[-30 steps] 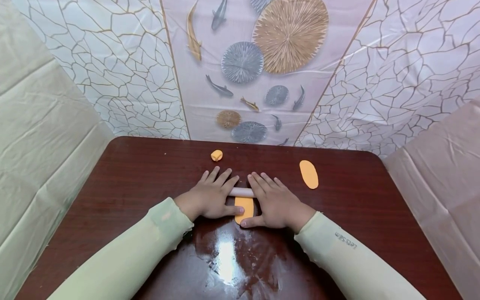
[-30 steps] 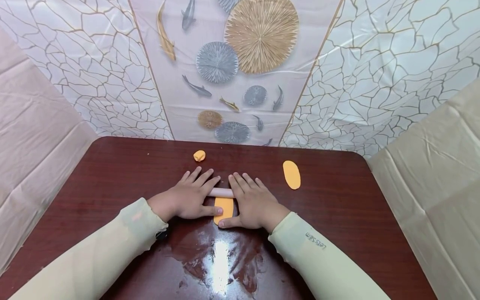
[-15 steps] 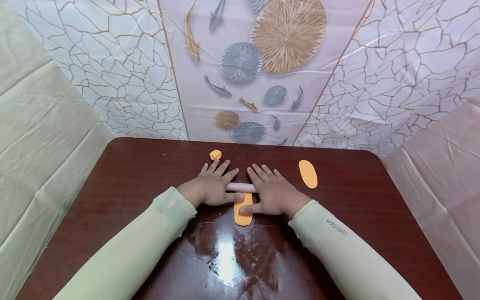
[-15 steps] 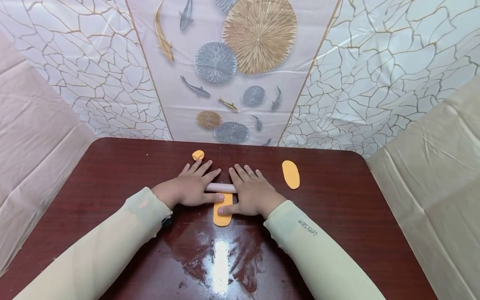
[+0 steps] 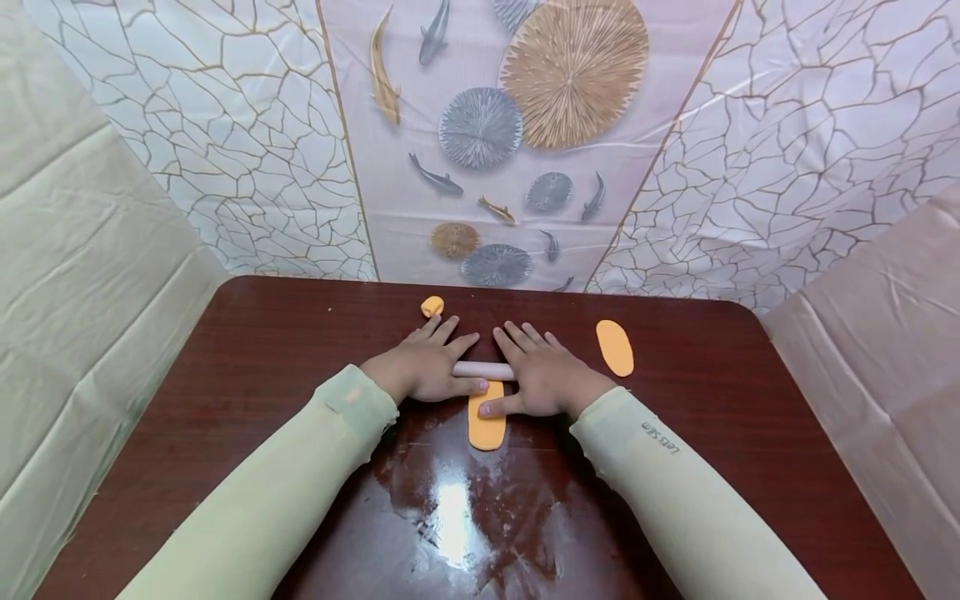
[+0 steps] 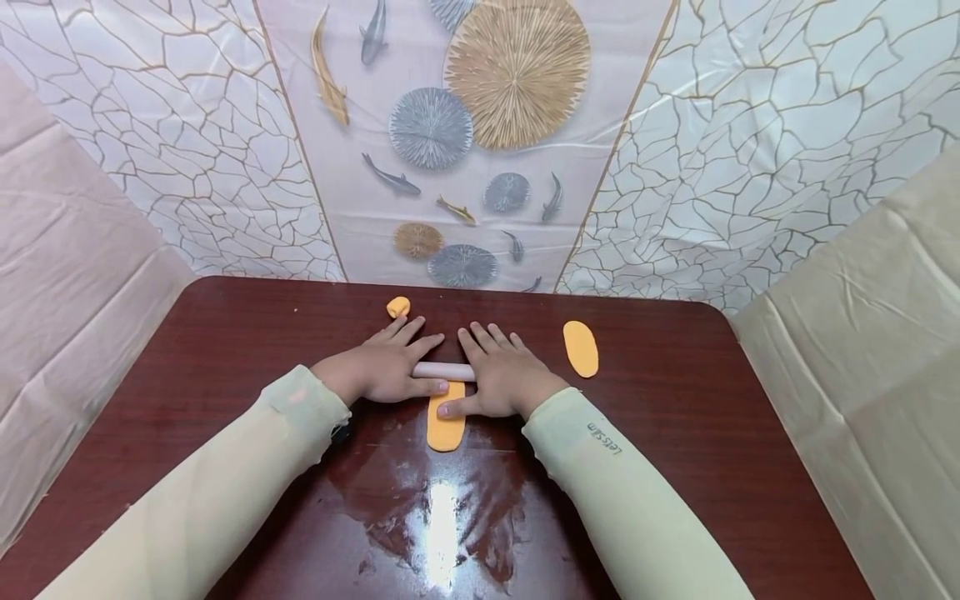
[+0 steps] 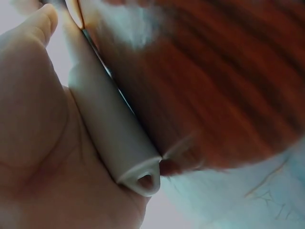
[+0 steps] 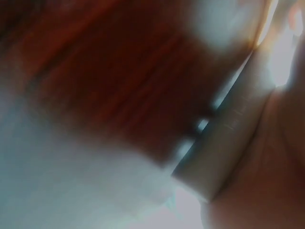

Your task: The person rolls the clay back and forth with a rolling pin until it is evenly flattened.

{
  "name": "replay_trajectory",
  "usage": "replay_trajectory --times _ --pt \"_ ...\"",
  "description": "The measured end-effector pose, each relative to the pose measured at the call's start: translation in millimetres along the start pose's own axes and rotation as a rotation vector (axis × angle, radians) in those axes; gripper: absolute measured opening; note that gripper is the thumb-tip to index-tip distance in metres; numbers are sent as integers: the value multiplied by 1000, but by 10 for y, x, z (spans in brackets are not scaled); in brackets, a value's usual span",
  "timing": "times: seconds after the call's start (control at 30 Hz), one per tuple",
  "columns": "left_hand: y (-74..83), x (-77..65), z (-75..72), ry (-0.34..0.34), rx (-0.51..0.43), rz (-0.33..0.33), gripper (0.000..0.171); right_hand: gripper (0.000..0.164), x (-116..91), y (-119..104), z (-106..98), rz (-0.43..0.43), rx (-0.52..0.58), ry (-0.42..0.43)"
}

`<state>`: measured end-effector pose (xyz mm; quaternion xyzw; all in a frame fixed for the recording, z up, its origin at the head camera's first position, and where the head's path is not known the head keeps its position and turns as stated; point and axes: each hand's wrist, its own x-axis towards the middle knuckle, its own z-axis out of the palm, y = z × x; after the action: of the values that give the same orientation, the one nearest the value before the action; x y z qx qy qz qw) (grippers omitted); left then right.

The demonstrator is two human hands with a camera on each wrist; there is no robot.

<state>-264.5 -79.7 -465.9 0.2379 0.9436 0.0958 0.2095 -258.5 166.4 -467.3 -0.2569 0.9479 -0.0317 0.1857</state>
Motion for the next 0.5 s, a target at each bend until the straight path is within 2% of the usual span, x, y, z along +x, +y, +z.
replay_trajectory --times 0.2,0.5 --pt "-11 -30 10 -4 -15 -4 98 137 -7 -26 13 -9 -2 7" --pt "21 -95 69 -22 -19 12 100 138 -123 -70 38 -16 -18 7"
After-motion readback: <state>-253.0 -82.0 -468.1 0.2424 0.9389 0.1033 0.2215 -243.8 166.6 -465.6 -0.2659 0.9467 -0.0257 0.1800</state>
